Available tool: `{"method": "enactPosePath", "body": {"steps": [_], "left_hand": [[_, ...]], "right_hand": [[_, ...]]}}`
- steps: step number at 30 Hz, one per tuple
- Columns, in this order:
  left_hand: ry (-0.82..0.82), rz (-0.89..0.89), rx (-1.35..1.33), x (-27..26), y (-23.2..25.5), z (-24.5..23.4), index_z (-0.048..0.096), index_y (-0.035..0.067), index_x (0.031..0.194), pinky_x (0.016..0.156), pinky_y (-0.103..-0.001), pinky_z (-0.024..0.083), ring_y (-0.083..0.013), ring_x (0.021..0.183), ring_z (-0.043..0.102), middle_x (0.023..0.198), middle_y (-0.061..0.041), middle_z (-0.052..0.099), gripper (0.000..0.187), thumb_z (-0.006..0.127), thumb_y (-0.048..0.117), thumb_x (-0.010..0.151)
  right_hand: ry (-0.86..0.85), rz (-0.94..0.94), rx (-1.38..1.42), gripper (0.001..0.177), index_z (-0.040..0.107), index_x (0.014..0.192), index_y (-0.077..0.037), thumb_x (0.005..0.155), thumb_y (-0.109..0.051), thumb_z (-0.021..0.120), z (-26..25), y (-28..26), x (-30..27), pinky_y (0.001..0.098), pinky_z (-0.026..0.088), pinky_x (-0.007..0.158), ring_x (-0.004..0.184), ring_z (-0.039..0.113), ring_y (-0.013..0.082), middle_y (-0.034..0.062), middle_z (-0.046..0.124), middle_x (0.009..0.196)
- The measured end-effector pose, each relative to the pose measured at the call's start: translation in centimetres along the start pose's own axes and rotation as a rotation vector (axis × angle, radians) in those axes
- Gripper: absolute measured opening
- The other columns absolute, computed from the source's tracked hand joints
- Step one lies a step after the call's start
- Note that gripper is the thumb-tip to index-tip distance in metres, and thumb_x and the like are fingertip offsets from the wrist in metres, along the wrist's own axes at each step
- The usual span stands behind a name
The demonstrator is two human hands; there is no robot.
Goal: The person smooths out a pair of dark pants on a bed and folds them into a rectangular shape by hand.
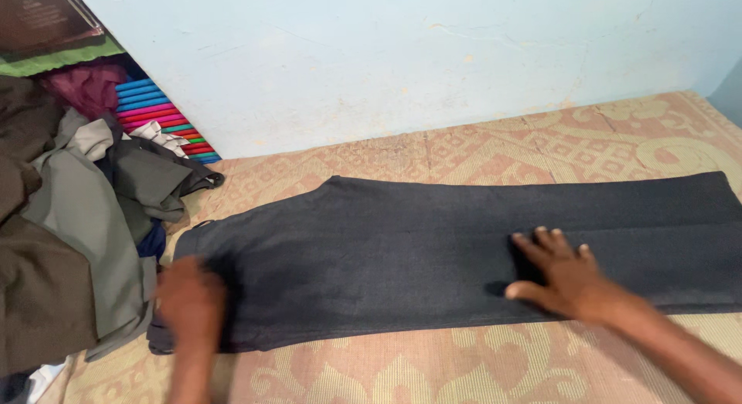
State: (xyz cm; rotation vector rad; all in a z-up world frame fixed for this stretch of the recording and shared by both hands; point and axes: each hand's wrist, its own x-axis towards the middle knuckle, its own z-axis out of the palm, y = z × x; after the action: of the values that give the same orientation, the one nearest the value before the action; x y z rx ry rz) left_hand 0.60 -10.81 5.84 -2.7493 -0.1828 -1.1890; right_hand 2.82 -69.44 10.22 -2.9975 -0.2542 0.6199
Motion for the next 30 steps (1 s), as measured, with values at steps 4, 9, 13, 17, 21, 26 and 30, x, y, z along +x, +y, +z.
{"method": "enactPosePath", "body": {"steps": [4,9,13,17,21,26,30], "left_hand": [[-0.401,0.187,-0.470,1.9,13.5,-2.2,0.068,0.005,0.114,0.100,-0.049,0.046,-0.0385,0.118,0.059,0.123,-0.019,0.066,0.041,0.076,0.028,0.080],[-0.761,0.639,-0.688,-0.1,25.6,-5.2,0.046,0.013,0.150,0.120,-0.057,0.018,-0.0403,0.152,0.020,0.162,-0.025,0.028,0.075,0.067,0.052,0.090],[-0.783,0.856,-0.732,-1.4,32.5,-5.7,0.036,0.020,0.159,0.124,-0.057,0.008,-0.0388,0.157,0.009,0.167,-0.024,0.019,0.075,0.052,0.059,0.098],[-0.777,0.975,-0.830,-3.1,38.1,-5.5,0.035,0.027,0.160,0.125,-0.059,0.005,-0.0354,0.159,0.009,0.171,-0.018,0.017,0.069,0.049,0.055,0.099],[-0.718,1.075,-0.873,-4.2,41.5,-5.2,0.035,0.031,0.160,0.126,-0.061,0.006,-0.0345,0.160,0.010,0.172,-0.015,0.019,0.065,0.045,0.054,0.100],[-0.696,1.145,-0.906,-4.9,45.2,-4.8,0.033,0.032,0.160,0.126,-0.061,0.007,-0.0349,0.161,0.009,0.172,-0.015,0.020,0.064,0.039,0.057,0.102],[-0.636,1.174,-0.974,-5.6,47.6,-4.6,0.024,0.026,0.165,0.130,-0.060,0.009,-0.0341,0.162,0.012,0.173,-0.012,0.023,0.069,0.037,0.055,0.103]], "right_hand": [[0.155,0.284,0.064,0.093,0.046,0.155,-0.028,0.080,-0.082,0.047,-0.4,7.4,1.2,0.0467,0.051,0.111,0.136,0.057,0.0315,0.0086,0.057,0.148],[0.441,0.500,-0.037,0.087,0.063,0.137,-0.011,0.086,-0.081,0.053,1.3,20.3,4.6,0.0506,0.060,0.086,0.106,0.073,0.0409,0.0233,0.075,0.112],[0.618,0.576,-0.184,0.082,0.076,0.105,0.004,0.093,-0.076,0.066,6.9,30.6,7.9,0.0437,0.061,0.085,0.091,0.076,0.0371,0.0230,0.080,0.089],[0.913,0.546,-0.175,0.075,0.073,0.093,0.009,0.081,-0.064,0.085,9.2,34.7,9.1,0.0463,0.059,0.074,0.085,0.071,0.0402,0.0260,0.072,0.078],[0.756,0.595,0.186,0.066,0.071,0.089,0.012,0.083,-0.052,0.085,9.4,36.5,9.2,0.0471,0.058,0.067,0.072,0.071,0.0397,0.0280,0.071,0.073],[0.708,0.563,0.443,0.056,0.071,0.087,0.014,0.088,-0.041,0.081,9.6,38.3,9.9,0.0472,0.058,0.061,0.064,0.071,0.0388,0.0289,0.071,0.072],[0.667,0.489,0.678,0.049,0.071,0.086,0.017,0.093,-0.031,0.078,10.2,40.6,9.6,0.0472,0.058,0.056,0.058,0.071,0.0380,0.0296,0.071,0.071]]}}
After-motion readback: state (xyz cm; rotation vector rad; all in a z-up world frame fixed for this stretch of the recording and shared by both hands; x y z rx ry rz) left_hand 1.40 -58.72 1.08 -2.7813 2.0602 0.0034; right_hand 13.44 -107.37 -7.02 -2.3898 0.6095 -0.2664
